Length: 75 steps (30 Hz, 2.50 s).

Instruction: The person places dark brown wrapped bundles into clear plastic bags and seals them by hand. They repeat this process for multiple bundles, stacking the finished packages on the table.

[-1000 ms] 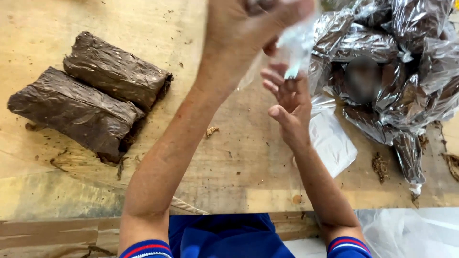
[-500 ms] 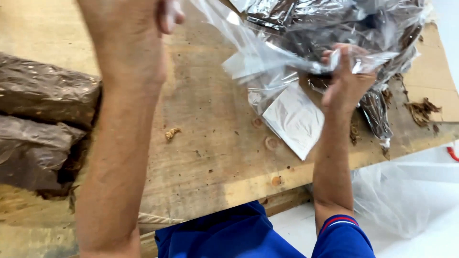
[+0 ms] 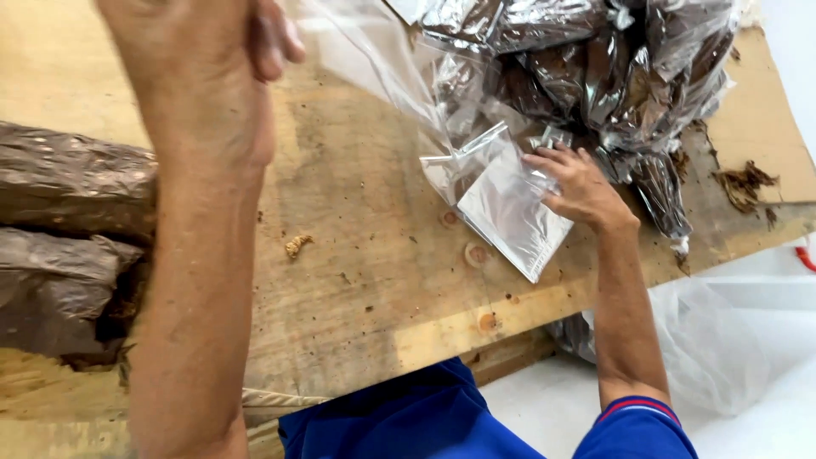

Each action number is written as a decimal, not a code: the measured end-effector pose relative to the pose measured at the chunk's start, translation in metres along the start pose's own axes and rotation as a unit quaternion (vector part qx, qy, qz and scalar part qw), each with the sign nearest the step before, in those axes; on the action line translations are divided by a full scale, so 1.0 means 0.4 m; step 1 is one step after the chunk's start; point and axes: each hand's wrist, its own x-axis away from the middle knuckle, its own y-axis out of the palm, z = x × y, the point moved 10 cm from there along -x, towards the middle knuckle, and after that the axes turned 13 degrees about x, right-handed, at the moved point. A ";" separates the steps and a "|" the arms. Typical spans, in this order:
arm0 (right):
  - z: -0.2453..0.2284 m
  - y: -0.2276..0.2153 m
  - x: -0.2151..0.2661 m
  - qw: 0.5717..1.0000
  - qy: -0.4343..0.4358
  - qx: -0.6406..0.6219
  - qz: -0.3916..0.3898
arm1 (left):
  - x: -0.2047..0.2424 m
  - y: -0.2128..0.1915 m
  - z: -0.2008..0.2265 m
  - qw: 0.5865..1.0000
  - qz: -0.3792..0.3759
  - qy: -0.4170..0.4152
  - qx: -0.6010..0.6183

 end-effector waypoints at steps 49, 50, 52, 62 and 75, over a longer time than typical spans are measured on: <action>-0.349 0.151 -0.248 0.521 0.142 -0.835 0.107 | 0.197 -0.076 -0.521 0.898 -0.212 -0.082 -0.377; -0.347 0.167 -0.253 0.519 0.148 -0.835 0.109 | 0.198 -0.071 -0.521 0.898 -0.216 -0.087 -0.375; -0.347 0.187 -0.262 0.519 0.144 -0.833 0.129 | 0.203 -0.066 -0.519 0.892 -0.225 -0.104 -0.378; -0.336 0.156 -0.238 0.581 0.140 -0.783 0.172 | 0.227 -0.010 -0.509 0.890 -0.286 -0.092 -0.343; -0.342 0.097 -0.222 0.581 0.110 -0.778 0.213 | 0.223 -0.033 -0.524 0.889 -0.281 -0.094 -0.349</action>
